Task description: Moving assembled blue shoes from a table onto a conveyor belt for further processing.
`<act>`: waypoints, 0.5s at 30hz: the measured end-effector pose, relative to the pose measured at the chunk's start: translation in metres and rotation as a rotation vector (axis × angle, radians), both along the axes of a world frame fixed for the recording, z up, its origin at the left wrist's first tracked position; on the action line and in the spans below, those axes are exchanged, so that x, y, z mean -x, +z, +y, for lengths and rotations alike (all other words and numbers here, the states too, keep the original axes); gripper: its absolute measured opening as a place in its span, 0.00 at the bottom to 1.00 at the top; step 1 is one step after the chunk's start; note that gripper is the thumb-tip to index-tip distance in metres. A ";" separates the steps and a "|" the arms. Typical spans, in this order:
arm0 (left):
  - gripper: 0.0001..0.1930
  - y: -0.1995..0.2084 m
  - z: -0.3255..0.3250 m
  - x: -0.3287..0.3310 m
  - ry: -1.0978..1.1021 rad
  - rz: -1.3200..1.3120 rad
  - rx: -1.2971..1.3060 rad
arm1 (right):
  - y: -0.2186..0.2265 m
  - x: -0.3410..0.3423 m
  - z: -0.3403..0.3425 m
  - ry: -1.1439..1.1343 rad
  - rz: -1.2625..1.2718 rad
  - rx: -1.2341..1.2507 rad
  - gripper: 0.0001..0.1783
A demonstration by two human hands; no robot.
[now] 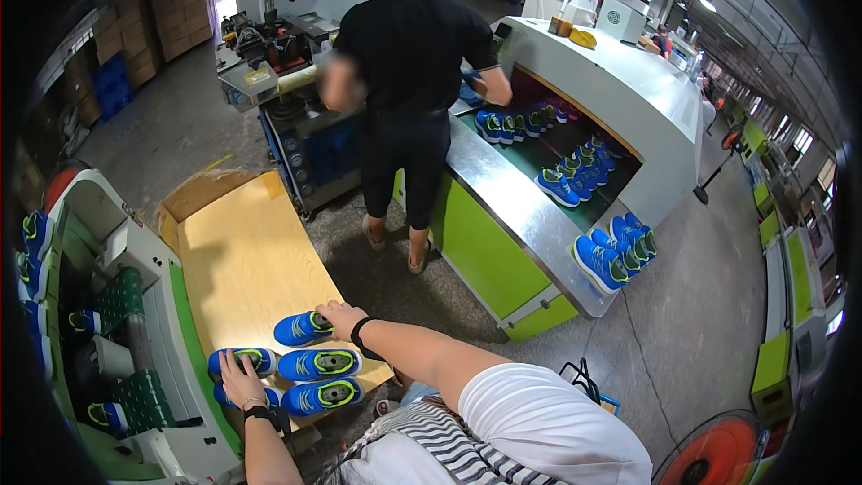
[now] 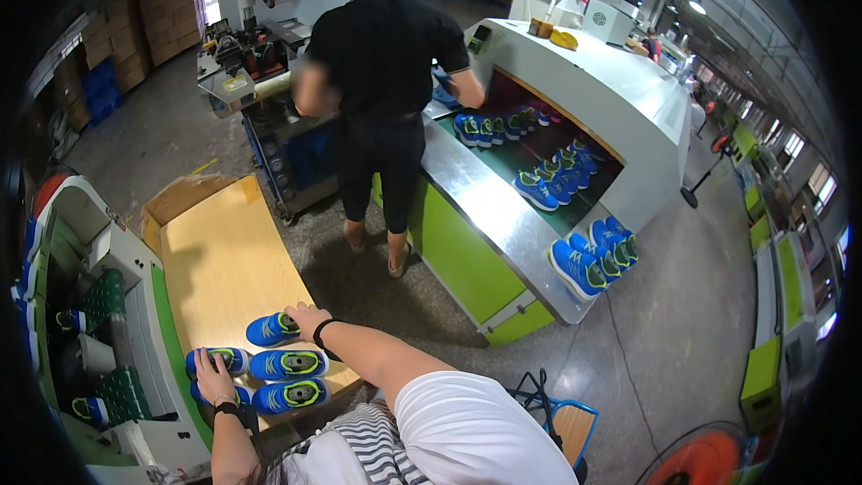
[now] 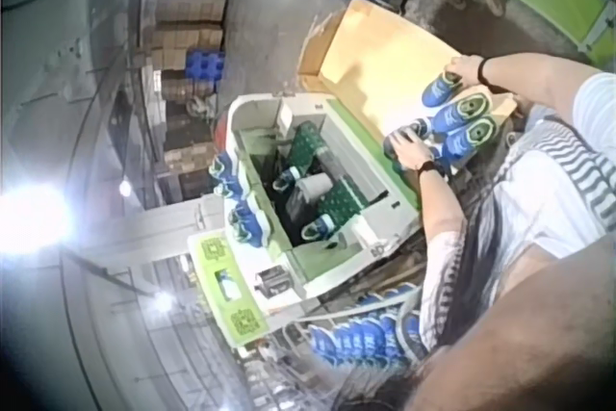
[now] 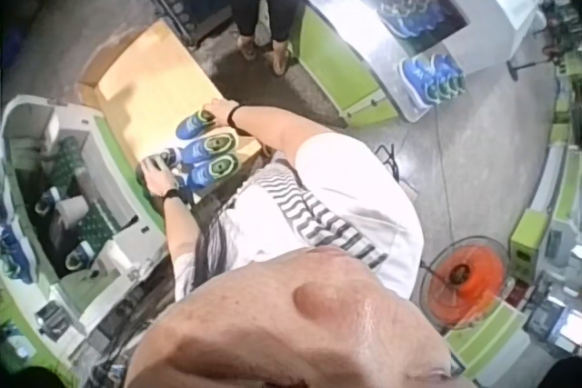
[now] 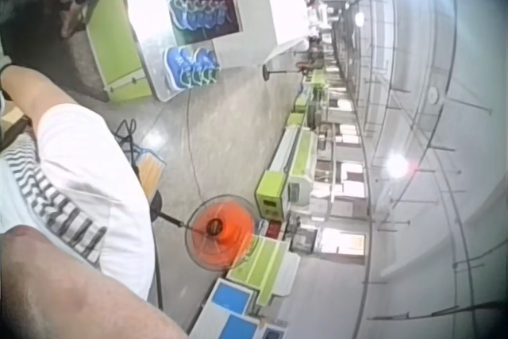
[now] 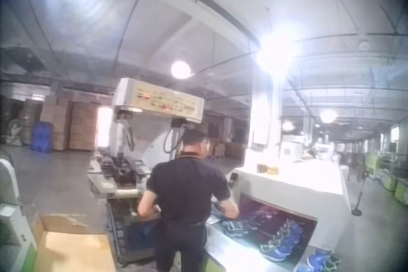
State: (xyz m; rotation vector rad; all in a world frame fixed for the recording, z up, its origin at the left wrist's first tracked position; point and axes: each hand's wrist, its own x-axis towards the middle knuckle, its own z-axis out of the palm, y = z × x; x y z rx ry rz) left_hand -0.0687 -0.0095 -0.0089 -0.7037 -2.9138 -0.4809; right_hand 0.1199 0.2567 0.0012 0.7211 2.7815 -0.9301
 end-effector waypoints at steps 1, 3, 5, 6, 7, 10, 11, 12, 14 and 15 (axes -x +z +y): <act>0.26 -0.003 0.001 0.001 -0.002 0.007 -0.004 | 0.001 0.000 0.002 -0.001 -0.002 -0.001 0.42; 0.26 0.001 0.000 0.000 -0.003 0.016 0.007 | 0.000 0.000 0.001 -0.009 -0.011 0.005 0.42; 0.26 -0.001 0.001 0.000 0.003 0.028 0.004 | 0.004 0.000 0.001 -0.009 -0.017 0.022 0.41; 0.26 -0.002 -0.001 0.001 0.003 0.032 0.002 | 0.005 0.000 -0.001 -0.006 -0.017 0.024 0.41; 0.26 -0.002 0.001 0.001 0.002 0.029 0.002 | 0.004 -0.003 0.001 -0.001 -0.004 0.017 0.40; 0.26 0.001 0.006 -0.004 0.005 0.030 0.005 | -0.001 -0.006 0.006 0.006 0.018 0.006 0.37; 0.26 0.004 0.008 -0.006 0.010 0.035 0.006 | 0.000 -0.006 0.006 0.003 0.013 0.009 0.37; 0.26 0.006 0.009 -0.008 0.016 0.040 0.006 | 0.001 -0.006 0.008 0.000 0.008 0.010 0.37; 0.26 -0.003 0.006 -0.006 0.013 0.061 -0.006 | 0.002 -0.005 0.009 0.011 0.010 0.024 0.37; 0.26 -0.001 0.007 -0.007 0.014 0.060 -0.019 | 0.003 -0.003 0.009 0.019 0.008 0.030 0.37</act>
